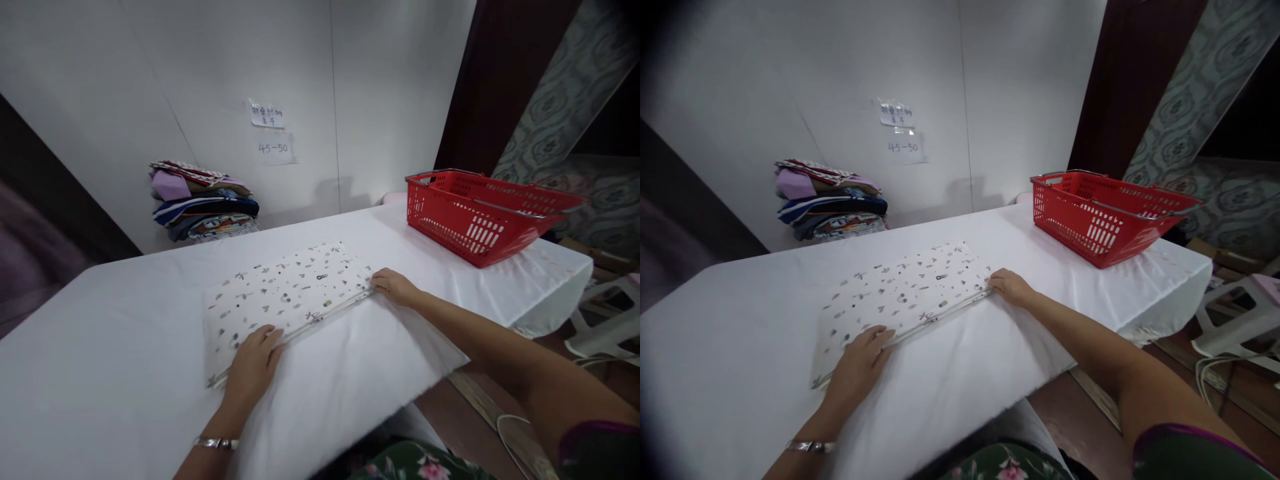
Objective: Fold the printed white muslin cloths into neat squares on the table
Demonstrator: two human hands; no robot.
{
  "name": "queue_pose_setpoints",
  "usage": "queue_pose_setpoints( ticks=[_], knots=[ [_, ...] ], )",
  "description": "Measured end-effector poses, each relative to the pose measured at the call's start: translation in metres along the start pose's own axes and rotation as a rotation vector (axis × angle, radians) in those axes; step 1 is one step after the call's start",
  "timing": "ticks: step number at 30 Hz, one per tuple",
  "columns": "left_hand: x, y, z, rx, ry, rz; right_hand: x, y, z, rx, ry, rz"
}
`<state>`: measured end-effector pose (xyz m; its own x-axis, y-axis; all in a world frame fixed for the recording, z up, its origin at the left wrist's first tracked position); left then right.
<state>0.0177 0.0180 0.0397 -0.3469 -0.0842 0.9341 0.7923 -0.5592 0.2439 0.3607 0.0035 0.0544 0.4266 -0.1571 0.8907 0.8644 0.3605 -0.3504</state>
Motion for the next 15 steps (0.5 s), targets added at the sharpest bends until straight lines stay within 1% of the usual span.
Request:
queue_pose_setpoints(
  ticks=[3, 6, 10, 12, 15],
  knots=[
    [-0.005, -0.004, 0.001, 0.013, -0.022, 0.0, -0.009, 0.004, 0.003, -0.006, -0.04, -0.097],
    [-0.003, -0.01, -0.001, 0.009, 0.011, 0.01, -0.013, 0.009, 0.003, 0.001, -0.034, -0.144],
    [0.0, -0.011, -0.007, -0.01, 0.066, 0.017, -0.01, 0.002, -0.002, 0.061, 0.022, -0.159],
    [0.001, -0.009, -0.009, -0.006, 0.061, 0.004, -0.007, -0.003, -0.005, 0.067, 0.042, -0.149],
    [0.005, -0.008, -0.01, 0.014, 0.032, -0.058, -0.005, -0.008, -0.004, 0.043, 0.028, -0.159]
  ],
)
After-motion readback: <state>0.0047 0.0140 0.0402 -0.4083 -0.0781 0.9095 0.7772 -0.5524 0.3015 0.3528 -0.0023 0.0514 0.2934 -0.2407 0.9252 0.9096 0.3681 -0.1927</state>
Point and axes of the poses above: each hand's wrist, its own z-axis towards the middle knuckle, its own x-axis out of the back of the hand, y = z × x, the point moved 8 cm from there along z, towards the middle knuckle, and after that the axes turned 2 degrees about z, right-handed, at the moved point
